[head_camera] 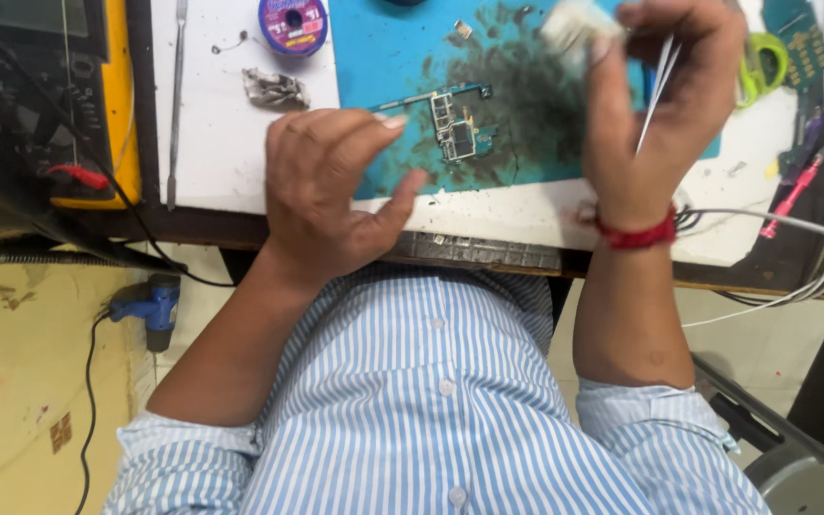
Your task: The person uses a soldering iron and tweezers to work on a small circuit board. They then use a hot air rework station to heat components while holding the board with tweezers, and briefly inspect the area with a magnifying loupe.
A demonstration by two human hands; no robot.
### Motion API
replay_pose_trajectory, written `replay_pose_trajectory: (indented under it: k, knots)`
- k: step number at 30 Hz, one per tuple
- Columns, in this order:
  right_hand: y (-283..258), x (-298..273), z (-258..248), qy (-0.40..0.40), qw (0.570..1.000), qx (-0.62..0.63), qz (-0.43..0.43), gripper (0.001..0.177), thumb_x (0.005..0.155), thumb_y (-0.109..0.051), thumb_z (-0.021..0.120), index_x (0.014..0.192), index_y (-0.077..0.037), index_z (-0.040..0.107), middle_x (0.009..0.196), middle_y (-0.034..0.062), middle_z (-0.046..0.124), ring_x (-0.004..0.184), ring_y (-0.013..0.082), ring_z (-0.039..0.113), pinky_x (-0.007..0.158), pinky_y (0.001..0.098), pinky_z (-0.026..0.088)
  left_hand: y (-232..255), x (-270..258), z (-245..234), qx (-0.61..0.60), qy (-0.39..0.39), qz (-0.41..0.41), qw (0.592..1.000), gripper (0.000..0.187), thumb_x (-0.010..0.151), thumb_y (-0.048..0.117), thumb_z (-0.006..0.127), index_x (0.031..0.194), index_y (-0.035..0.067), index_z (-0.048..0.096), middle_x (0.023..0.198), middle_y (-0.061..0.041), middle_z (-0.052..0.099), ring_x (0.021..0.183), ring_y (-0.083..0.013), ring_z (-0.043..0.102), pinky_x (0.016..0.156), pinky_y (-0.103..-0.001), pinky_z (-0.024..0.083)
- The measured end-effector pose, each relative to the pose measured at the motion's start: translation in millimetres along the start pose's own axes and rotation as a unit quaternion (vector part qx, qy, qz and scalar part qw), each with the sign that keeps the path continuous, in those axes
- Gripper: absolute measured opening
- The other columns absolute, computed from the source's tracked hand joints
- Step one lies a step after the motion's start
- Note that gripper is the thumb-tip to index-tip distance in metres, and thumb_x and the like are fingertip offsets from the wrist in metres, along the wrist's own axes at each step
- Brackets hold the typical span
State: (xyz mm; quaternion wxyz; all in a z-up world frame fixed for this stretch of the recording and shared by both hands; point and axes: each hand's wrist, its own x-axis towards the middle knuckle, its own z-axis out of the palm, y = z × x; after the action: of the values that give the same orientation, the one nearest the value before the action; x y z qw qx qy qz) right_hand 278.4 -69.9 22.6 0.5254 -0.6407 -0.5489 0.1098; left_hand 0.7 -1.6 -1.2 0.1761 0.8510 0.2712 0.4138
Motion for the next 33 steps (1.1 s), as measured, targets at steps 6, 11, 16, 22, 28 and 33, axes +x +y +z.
replay_pose_trajectory:
  k: [6,11,16,22,28,33]
  knots:
    - [-47.9,-50.7,33.0,-0.081,0.977,0.186,0.058,0.032,0.107,0.006,0.074,0.129,-0.003,0.052,0.127,0.0116,0.067,0.106,0.0124,0.066,0.091,0.0245,0.053,15.9,-2.2,4.0,0.000,-0.071,0.024,0.997,0.059,0.102,0.040,0.084,0.147,0.013,0.058,0.131,-0.002,0.061,0.117,-0.0220,0.060,0.101,-0.041,0.045]
    - [-53.1,-62.9,40.2,-0.068,0.968,0.207,0.124,0.032,0.107,0.006,0.072,0.131,-0.001,0.052,0.131,0.0146,0.066,0.111,0.0136,0.066,0.097,0.0273,0.055,13.7,-4.1,10.1,-0.003,-0.095,-0.005,0.996,0.052,0.102,0.036,0.086,0.142,0.010,0.066,0.123,-0.001,0.066,0.112,-0.0199,0.060,0.096,-0.040,0.044]
    - [-49.8,-58.3,30.3,-0.090,0.996,0.011,0.015,0.035,0.102,0.008,0.071,0.131,-0.003,0.054,0.128,0.0168,0.068,0.114,0.0216,0.069,0.099,0.0312,0.054,8.9,-4.2,5.8,0.037,-0.076,-0.069,0.994,0.049,0.099,0.036,0.087,0.135,0.009,0.069,0.119,-0.003,0.068,0.114,-0.0226,0.059,0.105,-0.044,0.036]
    - [-48.6,-60.9,33.4,-0.123,0.990,-0.062,-0.033,0.033,0.094,0.008,0.074,0.121,-0.003,0.060,0.122,0.0181,0.072,0.104,0.0289,0.072,0.088,0.0355,0.056,7.0,-2.0,11.9,0.037,-0.108,-0.064,0.991,0.042,0.099,0.033,0.082,0.133,0.010,0.071,0.122,-0.003,0.069,0.126,-0.0243,0.059,0.126,-0.058,0.013]
    - [-42.0,-56.2,33.0,-0.150,0.986,-0.053,-0.058,0.037,0.085,0.003,0.078,0.118,-0.002,0.061,0.119,0.0195,0.073,0.101,0.0297,0.072,0.083,0.0354,0.055,3.5,-2.4,14.1,0.030,-0.127,-0.083,0.988,0.040,0.102,0.035,0.080,0.132,0.010,0.072,0.119,-0.002,0.070,0.130,-0.0234,0.059,0.127,-0.064,0.000]
    - [-42.3,-55.6,32.2,-0.151,0.986,-0.048,-0.051,0.038,0.084,0.003,0.079,0.117,-0.003,0.062,0.116,0.0198,0.073,0.101,0.0300,0.073,0.084,0.0350,0.056,3.4,-2.1,14.4,0.033,-0.141,-0.081,0.986,0.037,0.103,0.037,0.079,0.127,0.009,0.072,0.117,-0.002,0.070,0.129,-0.0233,0.059,0.126,-0.065,0.000]
